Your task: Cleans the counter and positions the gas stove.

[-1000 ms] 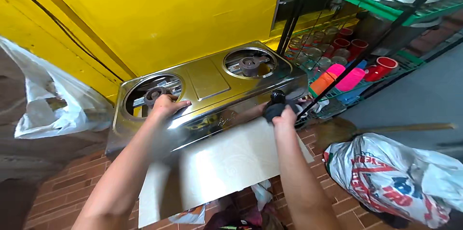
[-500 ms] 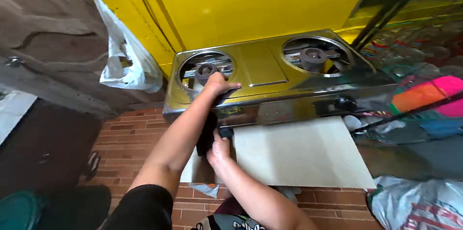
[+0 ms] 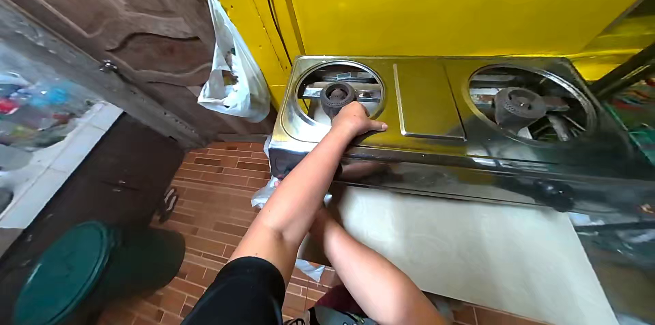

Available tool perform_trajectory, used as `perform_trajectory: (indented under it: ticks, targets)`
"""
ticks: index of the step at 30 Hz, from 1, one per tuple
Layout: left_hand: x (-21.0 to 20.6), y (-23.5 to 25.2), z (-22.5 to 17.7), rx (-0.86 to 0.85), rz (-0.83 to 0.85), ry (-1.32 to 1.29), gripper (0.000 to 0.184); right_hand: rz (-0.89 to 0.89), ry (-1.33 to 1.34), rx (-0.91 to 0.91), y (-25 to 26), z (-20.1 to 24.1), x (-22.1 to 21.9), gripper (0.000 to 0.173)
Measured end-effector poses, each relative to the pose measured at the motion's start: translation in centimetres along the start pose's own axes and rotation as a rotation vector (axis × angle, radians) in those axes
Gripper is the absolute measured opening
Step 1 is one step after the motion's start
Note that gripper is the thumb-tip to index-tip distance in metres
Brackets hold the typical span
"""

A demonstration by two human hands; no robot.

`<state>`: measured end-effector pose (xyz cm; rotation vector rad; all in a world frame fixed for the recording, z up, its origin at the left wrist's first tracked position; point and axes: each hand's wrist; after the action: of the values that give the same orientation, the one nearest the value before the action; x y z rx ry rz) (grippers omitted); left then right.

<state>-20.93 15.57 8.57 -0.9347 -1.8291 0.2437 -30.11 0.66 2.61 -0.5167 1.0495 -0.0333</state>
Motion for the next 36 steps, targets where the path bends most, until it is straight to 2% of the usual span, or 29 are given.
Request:
perform_trajectory:
  ticks: [3, 5, 7, 8, 10, 12, 17, 22, 28, 36]
  targets:
    - [0.0, 0.3, 0.2, -0.002, 0.004, 0.003, 0.057, 0.062, -0.004, -0.091, -1.0, 1.7, -0.5, 0.035]
    - [0.1, 0.4, 0.4, -0.017, 0.006, 0.006, 0.055, 0.069, -0.142, -0.068, -1.8, 2.3, -0.9, 0.031]
    - [0.1, 0.3, 0.5, -0.046, -0.001, -0.001, 0.055, -0.041, -0.279, -0.058, -2.7, 3.3, -1.6, 0.025]
    - [0.1, 0.3, 0.7, -0.056, -0.005, -0.001, 0.055, -0.078, -0.269, -0.024, -2.1, 2.9, -0.8, 0.022]
    - [0.1, 0.4, 1.0, -0.079, -0.013, 0.001, 0.054, -0.161, 0.004, 0.068, 0.1, 1.4, 2.1, 0.009]
    - [0.0, 0.6, 1.4, -0.098, -0.018, 0.012, 0.054, -0.19, 0.191, 0.142, 0.0, 1.9, 4.8, 0.01]
    - [-0.4, 1.1, 2.2, -0.135, -0.03, 0.026, 0.053, -0.317, 0.217, 0.319, -4.8, 6.1, 10.2, 0.021]
    - [-0.6, 1.3, 2.4, -0.131, -0.023, 0.024, 0.052, -0.353, 0.2, 0.573, -7.3, 9.3, 16.4, 0.021]
    - [0.2, 0.9, 2.4, -0.107, -0.061, -0.017, 0.053, -0.309, 0.17, 0.66, -6.8, 9.4, 14.9, 0.024]
    - [1.2, 0.3, 2.2, -0.085, -0.107, 0.055, 0.062, -0.227, 0.193, 0.651, -6.6, 10.1, 14.3, 0.03]
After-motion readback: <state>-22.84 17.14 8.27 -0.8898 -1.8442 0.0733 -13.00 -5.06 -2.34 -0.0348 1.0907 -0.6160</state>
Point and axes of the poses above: each hand's wrist, its own y-axis towards the middle knuckle, its own x-axis out of the back of the hand, z = x × y, and after that the axes turned 11 degrees about z, right-handed
